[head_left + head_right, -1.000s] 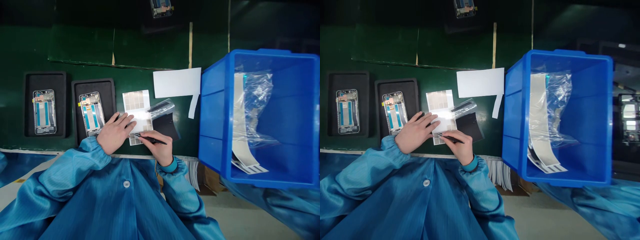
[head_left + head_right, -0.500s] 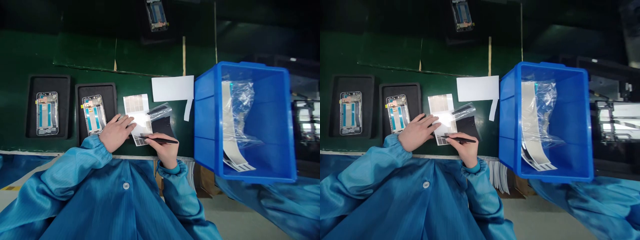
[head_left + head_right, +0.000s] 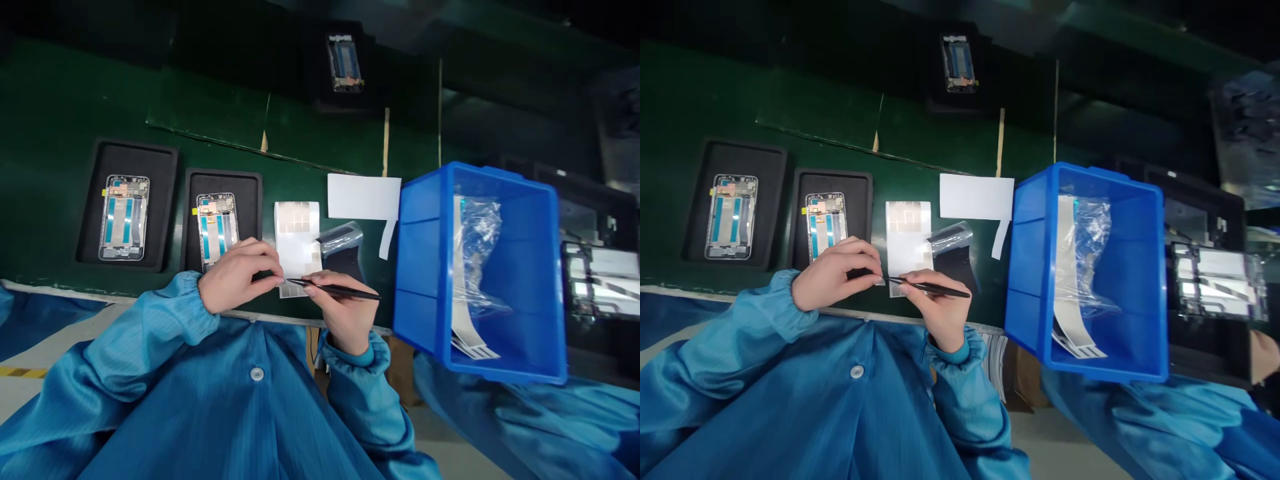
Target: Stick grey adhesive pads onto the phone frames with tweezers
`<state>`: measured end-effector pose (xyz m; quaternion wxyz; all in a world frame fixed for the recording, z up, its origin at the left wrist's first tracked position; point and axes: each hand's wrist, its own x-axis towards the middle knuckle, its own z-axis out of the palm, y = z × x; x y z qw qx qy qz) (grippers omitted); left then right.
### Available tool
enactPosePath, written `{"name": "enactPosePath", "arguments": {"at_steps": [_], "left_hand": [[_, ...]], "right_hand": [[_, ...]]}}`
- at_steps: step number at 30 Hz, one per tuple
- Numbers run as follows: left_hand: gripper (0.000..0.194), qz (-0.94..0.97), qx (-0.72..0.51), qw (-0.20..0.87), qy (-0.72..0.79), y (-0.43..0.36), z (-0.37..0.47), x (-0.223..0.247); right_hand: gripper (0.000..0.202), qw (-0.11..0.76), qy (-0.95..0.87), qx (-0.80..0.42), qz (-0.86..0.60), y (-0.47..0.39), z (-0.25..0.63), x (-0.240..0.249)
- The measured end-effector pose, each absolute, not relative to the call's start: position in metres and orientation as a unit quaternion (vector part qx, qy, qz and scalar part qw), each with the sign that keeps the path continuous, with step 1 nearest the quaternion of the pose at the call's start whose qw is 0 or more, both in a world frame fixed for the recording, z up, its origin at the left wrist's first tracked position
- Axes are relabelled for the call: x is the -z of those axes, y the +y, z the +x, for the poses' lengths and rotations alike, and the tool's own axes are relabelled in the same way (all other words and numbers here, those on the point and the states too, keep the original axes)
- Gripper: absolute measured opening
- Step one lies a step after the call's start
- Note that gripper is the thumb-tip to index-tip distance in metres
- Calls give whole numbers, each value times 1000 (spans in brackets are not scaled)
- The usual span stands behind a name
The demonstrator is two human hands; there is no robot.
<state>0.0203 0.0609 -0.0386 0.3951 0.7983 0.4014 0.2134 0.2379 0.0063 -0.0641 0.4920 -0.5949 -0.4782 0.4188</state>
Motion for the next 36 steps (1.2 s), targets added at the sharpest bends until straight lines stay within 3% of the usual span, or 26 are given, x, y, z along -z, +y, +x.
{"name": "enactPosePath", "arguments": {"at_steps": [13,19,23,36], "left_hand": [[15,776,-239,394,431,61,-30,48],[19,728,-264,234,588,50,-66,58],[19,745,-235,153,606,36,-71,69],[34,726,-244,62,640,44,-49,95]], "right_hand": [[14,420,-526,-461,-578,25,193,58],[15,413,-509,-424,-625,38,174,68],[18,418,-477,-451,-628,59,147,73],[18,429,-496,-455,-603,106,101,94]]}}
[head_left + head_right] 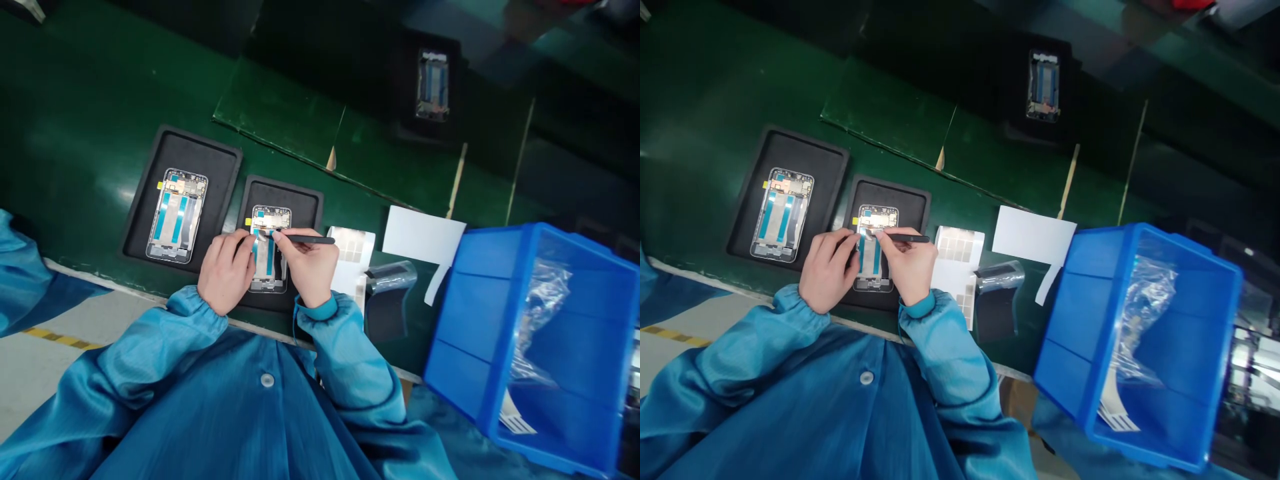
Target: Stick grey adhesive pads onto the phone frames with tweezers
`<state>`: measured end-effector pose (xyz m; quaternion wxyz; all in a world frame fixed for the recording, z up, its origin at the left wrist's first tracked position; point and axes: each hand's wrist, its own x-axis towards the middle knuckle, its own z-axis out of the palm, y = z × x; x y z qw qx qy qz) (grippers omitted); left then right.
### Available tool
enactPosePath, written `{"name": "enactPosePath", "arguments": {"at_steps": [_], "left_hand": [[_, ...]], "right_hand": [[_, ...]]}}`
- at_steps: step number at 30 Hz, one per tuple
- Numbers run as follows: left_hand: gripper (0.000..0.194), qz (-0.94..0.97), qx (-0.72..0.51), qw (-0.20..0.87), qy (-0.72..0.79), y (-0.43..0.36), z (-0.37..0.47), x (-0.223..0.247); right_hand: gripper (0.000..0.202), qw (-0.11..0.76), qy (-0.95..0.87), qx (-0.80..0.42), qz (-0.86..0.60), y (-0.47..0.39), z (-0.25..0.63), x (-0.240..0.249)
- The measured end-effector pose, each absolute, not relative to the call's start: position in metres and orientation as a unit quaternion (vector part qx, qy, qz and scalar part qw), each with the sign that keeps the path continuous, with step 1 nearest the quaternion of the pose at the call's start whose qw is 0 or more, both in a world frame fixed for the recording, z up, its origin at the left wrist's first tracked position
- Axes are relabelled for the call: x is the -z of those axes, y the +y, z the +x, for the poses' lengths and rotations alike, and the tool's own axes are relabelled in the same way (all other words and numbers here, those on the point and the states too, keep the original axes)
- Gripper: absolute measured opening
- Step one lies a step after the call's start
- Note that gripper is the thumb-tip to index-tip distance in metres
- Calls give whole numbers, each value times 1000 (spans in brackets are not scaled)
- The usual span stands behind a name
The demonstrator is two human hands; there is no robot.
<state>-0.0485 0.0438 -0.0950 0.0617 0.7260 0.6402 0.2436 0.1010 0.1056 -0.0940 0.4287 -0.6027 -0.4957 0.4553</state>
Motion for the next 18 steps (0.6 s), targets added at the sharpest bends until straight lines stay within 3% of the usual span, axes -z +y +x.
{"name": "enactPosePath", "arguments": {"at_steps": [18], "left_hand": [[31,733,-241,28,635,45,-48,97]], "right_hand": [[16,408,-525,-432,-609,104,102,100]]}}
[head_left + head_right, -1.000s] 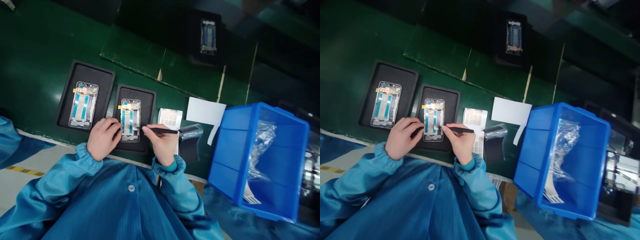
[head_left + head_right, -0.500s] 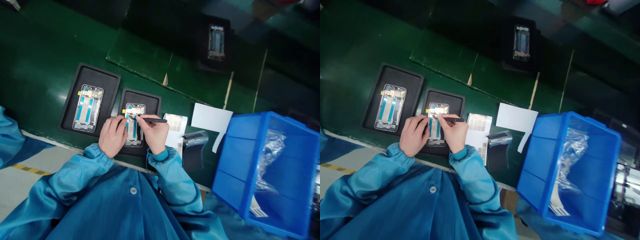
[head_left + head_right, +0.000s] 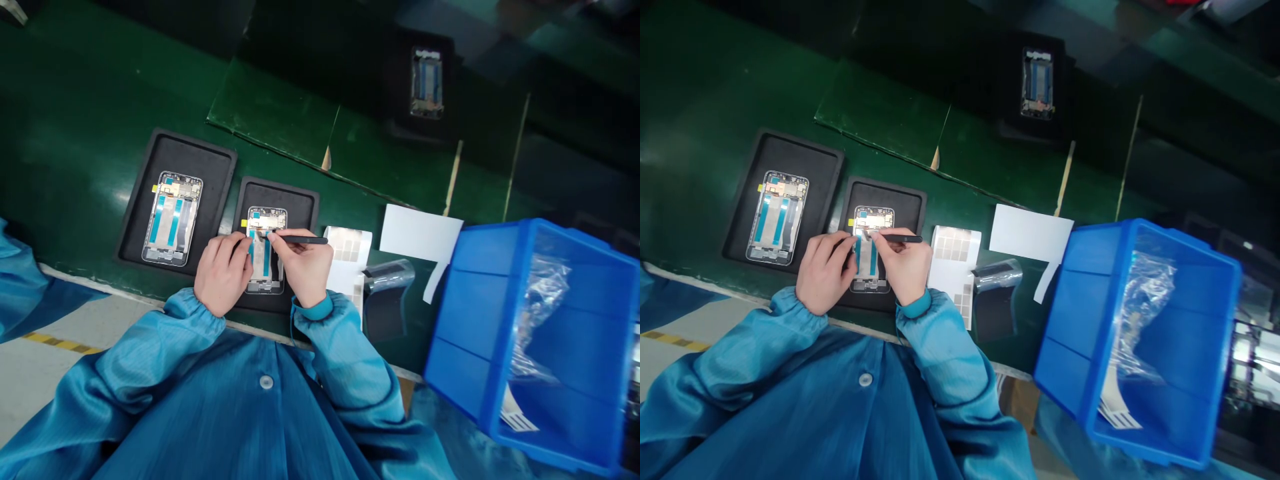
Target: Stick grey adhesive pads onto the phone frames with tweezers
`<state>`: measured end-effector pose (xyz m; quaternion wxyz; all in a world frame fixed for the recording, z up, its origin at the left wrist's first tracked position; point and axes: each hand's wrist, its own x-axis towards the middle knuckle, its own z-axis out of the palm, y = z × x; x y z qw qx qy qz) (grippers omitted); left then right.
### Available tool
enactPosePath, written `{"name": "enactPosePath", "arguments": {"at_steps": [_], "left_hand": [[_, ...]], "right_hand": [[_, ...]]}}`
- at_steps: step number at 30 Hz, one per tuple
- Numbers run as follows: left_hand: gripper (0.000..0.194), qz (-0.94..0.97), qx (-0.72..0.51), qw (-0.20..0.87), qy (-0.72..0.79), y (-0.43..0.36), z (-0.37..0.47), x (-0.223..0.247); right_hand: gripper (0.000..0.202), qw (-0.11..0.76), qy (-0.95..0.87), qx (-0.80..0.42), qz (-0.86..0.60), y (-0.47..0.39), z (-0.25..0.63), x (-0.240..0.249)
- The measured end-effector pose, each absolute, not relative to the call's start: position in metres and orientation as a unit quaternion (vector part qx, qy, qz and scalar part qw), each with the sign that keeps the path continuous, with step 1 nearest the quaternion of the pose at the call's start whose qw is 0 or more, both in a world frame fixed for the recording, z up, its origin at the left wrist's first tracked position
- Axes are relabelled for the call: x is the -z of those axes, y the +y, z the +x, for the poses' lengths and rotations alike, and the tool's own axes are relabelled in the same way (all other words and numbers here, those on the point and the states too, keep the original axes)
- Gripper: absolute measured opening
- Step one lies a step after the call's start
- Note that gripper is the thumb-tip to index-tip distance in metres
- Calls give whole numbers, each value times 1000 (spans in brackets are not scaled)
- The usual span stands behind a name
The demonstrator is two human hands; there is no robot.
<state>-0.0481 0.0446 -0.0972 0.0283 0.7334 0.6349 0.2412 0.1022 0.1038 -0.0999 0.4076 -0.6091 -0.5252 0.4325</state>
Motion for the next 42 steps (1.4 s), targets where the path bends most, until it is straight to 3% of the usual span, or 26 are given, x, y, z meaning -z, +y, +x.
{"name": "enactPosePath", "arguments": {"at_steps": [42], "left_hand": [[33,735,-223,55,638,46,-49,95]], "right_hand": [[19,392,-531,-422,-621,103,101,99]]}}
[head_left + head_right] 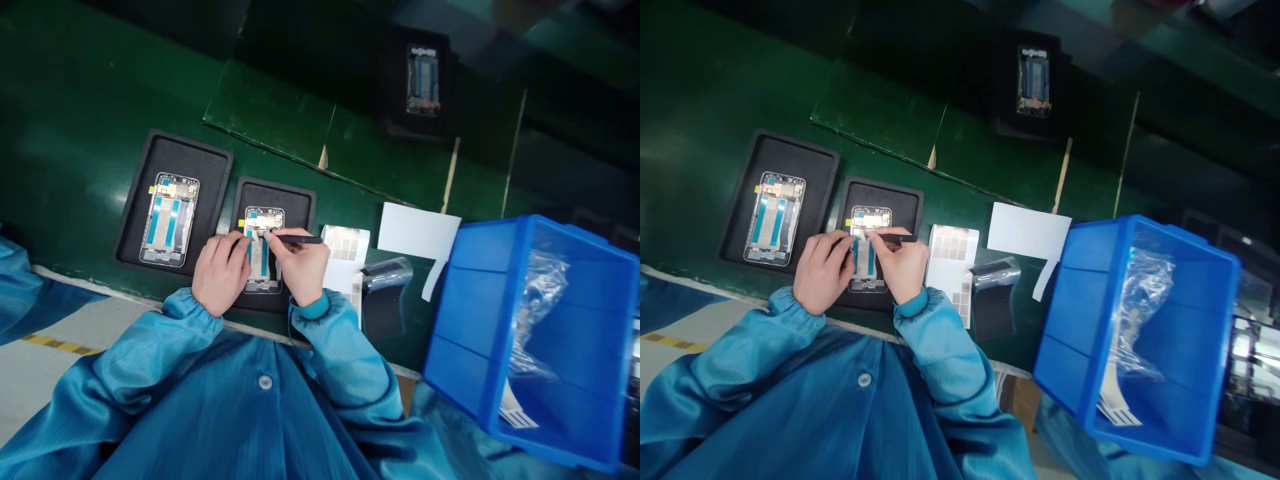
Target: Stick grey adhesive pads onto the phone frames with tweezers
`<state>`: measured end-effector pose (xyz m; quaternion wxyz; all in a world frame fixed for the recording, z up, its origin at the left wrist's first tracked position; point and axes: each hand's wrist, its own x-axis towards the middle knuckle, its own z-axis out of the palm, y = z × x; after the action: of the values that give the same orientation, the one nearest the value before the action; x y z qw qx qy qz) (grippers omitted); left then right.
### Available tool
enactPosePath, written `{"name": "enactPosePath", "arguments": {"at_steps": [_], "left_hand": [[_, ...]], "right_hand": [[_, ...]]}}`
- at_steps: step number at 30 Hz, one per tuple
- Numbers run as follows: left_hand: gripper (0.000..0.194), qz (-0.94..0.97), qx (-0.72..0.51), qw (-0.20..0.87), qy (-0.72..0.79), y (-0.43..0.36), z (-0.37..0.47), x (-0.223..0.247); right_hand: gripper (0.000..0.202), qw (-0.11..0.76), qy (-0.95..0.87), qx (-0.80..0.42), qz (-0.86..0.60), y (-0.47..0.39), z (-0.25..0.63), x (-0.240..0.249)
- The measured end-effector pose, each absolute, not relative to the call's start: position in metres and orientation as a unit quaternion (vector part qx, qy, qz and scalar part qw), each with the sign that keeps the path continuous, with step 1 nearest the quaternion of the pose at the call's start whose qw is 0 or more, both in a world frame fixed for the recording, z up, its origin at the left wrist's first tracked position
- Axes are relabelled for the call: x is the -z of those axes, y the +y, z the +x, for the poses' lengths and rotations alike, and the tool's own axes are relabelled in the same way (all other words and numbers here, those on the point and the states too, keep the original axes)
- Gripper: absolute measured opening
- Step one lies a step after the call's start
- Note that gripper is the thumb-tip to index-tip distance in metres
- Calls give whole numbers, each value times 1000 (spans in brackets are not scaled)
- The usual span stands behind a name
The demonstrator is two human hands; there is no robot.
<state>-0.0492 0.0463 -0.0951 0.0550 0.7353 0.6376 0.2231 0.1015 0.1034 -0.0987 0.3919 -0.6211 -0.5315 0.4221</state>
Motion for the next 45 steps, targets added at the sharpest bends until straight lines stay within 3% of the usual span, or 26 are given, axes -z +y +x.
{"name": "enactPosePath", "arguments": {"at_steps": [9,28,34,39,45], "left_hand": [[40,764,-94,14,638,55,-48,89],[41,846,-55,92,522,65,-80,70],[32,765,-114,36,633,17,-64,61],[37,665,-1,54,745,-18,-53,69],[31,625,-147,125,756,-8,-51,74]], "right_hand": [[19,387,-540,-418,-619,104,101,97],[14,462,-481,-438,-602,61,132,89],[14,494,-450,-425,-611,42,151,83],[16,446,-414,-481,-631,16,166,79],[17,460,-378,-522,-611,12,172,82]]}}
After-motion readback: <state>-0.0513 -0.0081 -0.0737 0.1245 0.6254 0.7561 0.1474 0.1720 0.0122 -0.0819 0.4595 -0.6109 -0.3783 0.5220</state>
